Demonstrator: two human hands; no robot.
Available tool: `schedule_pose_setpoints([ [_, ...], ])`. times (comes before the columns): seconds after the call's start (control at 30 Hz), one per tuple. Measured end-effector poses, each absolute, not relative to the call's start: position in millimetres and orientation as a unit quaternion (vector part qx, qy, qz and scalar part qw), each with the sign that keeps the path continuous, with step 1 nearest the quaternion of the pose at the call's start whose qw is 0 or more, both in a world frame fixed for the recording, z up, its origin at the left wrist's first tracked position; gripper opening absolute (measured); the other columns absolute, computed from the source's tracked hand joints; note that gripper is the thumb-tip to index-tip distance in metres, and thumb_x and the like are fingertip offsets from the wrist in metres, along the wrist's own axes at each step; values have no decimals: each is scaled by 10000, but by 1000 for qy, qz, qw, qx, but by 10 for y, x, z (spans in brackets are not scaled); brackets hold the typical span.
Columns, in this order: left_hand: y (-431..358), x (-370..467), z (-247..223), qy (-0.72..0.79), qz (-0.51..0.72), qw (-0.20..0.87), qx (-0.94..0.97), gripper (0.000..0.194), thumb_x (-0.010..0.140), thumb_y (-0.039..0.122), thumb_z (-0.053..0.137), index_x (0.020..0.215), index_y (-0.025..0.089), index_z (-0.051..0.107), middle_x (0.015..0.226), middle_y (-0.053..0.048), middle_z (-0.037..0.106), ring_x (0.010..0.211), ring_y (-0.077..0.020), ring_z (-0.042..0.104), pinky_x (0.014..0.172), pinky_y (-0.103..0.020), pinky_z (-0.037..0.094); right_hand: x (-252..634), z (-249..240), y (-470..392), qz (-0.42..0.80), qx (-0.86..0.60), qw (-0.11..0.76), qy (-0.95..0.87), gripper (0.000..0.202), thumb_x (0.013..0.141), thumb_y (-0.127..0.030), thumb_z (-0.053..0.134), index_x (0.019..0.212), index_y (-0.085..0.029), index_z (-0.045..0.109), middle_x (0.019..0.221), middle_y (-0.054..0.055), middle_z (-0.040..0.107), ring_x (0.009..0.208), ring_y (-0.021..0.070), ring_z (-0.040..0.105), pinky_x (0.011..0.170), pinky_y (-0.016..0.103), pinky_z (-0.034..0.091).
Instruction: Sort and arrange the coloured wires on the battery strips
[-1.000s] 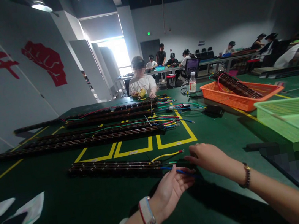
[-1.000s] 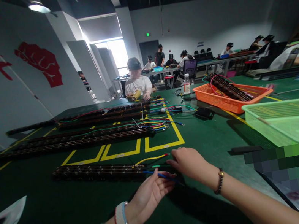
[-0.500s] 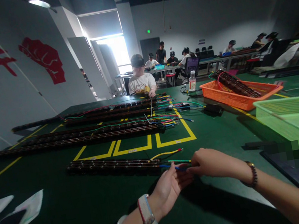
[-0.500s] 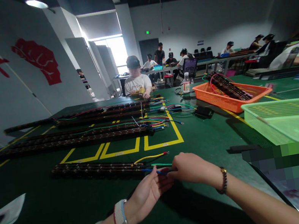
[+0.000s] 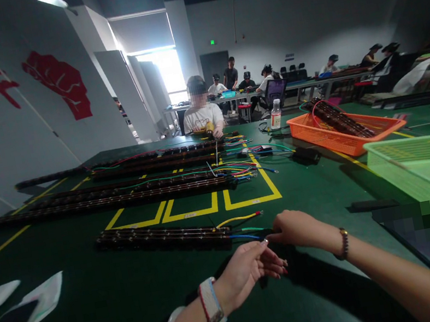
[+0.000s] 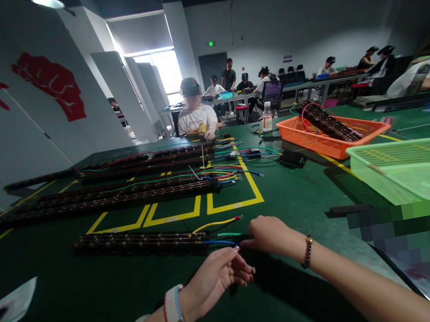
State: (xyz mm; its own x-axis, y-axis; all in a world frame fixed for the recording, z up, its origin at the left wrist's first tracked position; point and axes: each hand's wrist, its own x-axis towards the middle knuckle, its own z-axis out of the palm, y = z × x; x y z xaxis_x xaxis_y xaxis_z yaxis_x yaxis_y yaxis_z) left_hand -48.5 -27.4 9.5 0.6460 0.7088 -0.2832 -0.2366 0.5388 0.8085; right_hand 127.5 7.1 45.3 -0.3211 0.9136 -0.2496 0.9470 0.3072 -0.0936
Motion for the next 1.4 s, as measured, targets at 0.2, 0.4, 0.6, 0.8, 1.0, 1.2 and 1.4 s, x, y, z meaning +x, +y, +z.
schedule_pose_setpoints([
  [0.2,-269,-479,68,302,288,822,388,317,829,396,542,749,96,609,795,-126,679,719,-185,644,700,-298,452,1253,428,72,-117,578,88,803,391,851,-460,500,687,-168,700,676,108,671,602,202,624,499,246,367],
  [0.4,-274,-473,70,303,289,820,390,298,842,368,525,764,93,607,785,-120,678,720,-182,645,706,-301,459,1279,381,97,-155,577,91,797,476,832,-550,491,635,-163,685,619,85,659,542,174,592,481,236,351],
  [0.6,-273,-475,69,302,291,820,389,292,857,348,505,760,90,604,781,-123,677,710,-182,647,713,-309,464,1337,382,200,-126,609,-10,783,589,835,-660,376,708,-170,678,648,77,634,583,176,579,547,260,394],
  [0.8,-277,-473,64,309,297,819,382,255,858,318,501,778,92,590,780,-124,675,716,-186,648,713,-313,465,1263,129,224,-124,466,-225,847,560,793,-488,589,1274,-223,476,1255,115,506,1147,242,463,952,392,357],
  [1.0,-277,-474,45,293,298,823,386,242,868,306,481,821,93,588,784,-127,677,712,-185,650,704,-310,466,1188,-47,237,-160,421,-226,864,588,768,-371,647,1301,-227,446,1169,92,566,1101,234,469,964,412,300],
  [1.2,-263,-468,15,303,290,820,389,289,872,311,470,748,82,596,778,-138,677,702,-185,652,677,-290,464,1176,-59,309,-160,454,-190,855,271,795,-424,618,743,-159,631,704,10,575,696,144,484,728,298,352],
  [1.4,-237,-467,9,306,281,835,360,327,897,348,422,823,78,591,849,-171,681,775,-216,662,759,-341,468,1206,-97,360,-268,441,-200,833,312,806,-395,593,635,-134,600,599,-20,532,579,99,437,542,213,312],
])
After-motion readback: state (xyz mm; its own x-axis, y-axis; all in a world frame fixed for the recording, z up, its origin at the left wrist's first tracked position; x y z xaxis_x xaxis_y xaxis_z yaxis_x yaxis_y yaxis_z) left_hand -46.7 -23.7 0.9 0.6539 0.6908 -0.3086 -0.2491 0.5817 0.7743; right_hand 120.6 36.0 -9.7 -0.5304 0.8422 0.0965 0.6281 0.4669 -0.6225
